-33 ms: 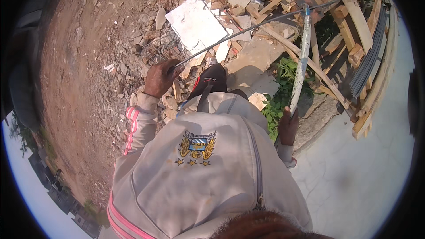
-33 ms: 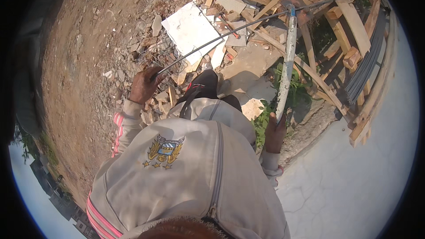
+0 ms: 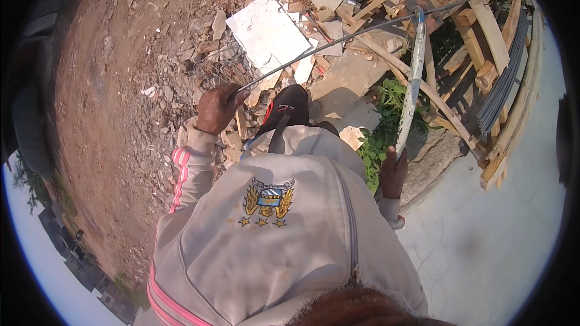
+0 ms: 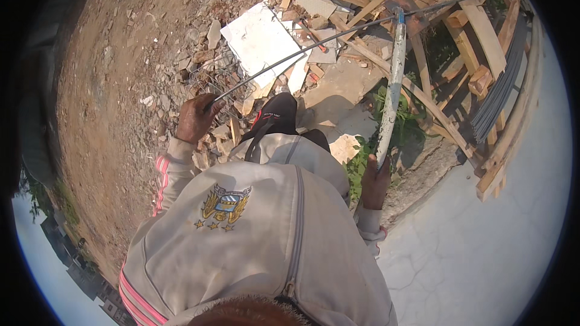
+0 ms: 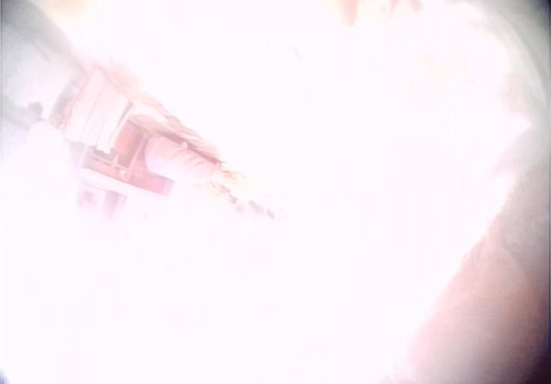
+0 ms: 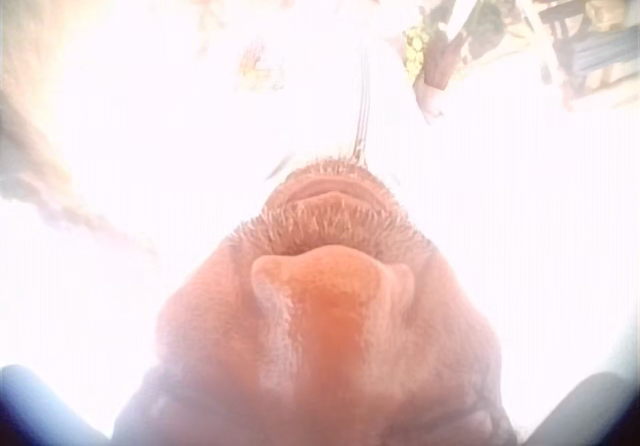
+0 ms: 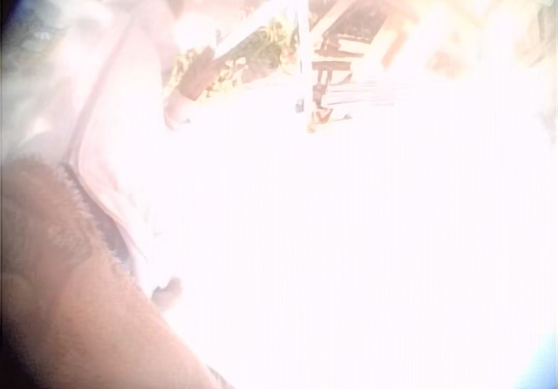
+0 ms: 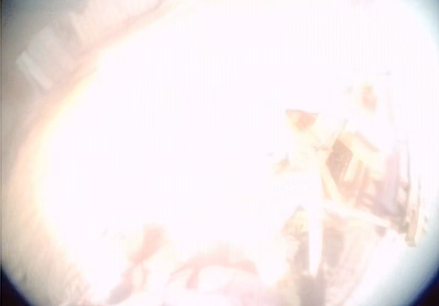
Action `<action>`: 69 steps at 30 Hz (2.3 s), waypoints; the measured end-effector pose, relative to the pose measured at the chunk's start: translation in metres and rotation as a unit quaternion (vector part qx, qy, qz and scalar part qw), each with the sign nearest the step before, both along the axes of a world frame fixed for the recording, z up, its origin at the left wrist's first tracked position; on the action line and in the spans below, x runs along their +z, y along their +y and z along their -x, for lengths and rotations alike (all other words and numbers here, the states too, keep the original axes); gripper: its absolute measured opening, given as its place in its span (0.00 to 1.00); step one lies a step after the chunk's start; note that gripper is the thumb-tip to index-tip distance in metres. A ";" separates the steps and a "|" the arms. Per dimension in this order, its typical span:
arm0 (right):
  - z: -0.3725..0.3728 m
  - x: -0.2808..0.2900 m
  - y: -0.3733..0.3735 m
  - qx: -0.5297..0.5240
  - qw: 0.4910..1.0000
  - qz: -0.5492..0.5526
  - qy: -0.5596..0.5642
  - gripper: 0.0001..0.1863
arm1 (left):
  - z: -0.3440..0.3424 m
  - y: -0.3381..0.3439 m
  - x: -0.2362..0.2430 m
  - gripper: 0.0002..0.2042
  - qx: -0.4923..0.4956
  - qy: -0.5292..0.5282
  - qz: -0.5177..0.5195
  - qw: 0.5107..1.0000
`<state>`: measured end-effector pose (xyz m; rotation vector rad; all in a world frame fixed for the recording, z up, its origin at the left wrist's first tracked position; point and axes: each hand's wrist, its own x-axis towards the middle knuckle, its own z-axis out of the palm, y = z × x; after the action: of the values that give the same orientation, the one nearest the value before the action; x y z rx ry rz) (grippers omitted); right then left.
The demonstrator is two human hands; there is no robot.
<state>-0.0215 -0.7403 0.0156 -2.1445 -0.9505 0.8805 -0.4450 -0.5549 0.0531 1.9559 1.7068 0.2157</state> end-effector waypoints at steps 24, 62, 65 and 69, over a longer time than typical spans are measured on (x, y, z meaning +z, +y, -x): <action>0.203 0.035 0.118 -0.385 0.837 0.061 0.384 0.13 | 0.047 0.398 -0.001 0.23 -0.306 -0.162 0.149 0.926; 0.381 0.058 0.441 -0.678 0.715 0.158 0.062 0.26 | -0.222 0.755 -0.006 0.19 -0.732 -0.211 -0.056 0.646; 0.390 0.046 0.468 -0.708 0.697 0.114 0.017 0.22 | -0.256 0.768 -0.007 0.19 -0.756 -0.218 -0.044 0.616; 0.388 0.049 0.504 -0.763 0.634 0.104 0.070 0.22 | -0.287 0.782 -0.007 0.19 -0.774 -0.229 -0.037 0.589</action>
<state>-0.4098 -0.2367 0.0645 -2.0287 1.1378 0.1726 -0.1580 0.2275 0.0457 2.3658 -0.6573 0.0797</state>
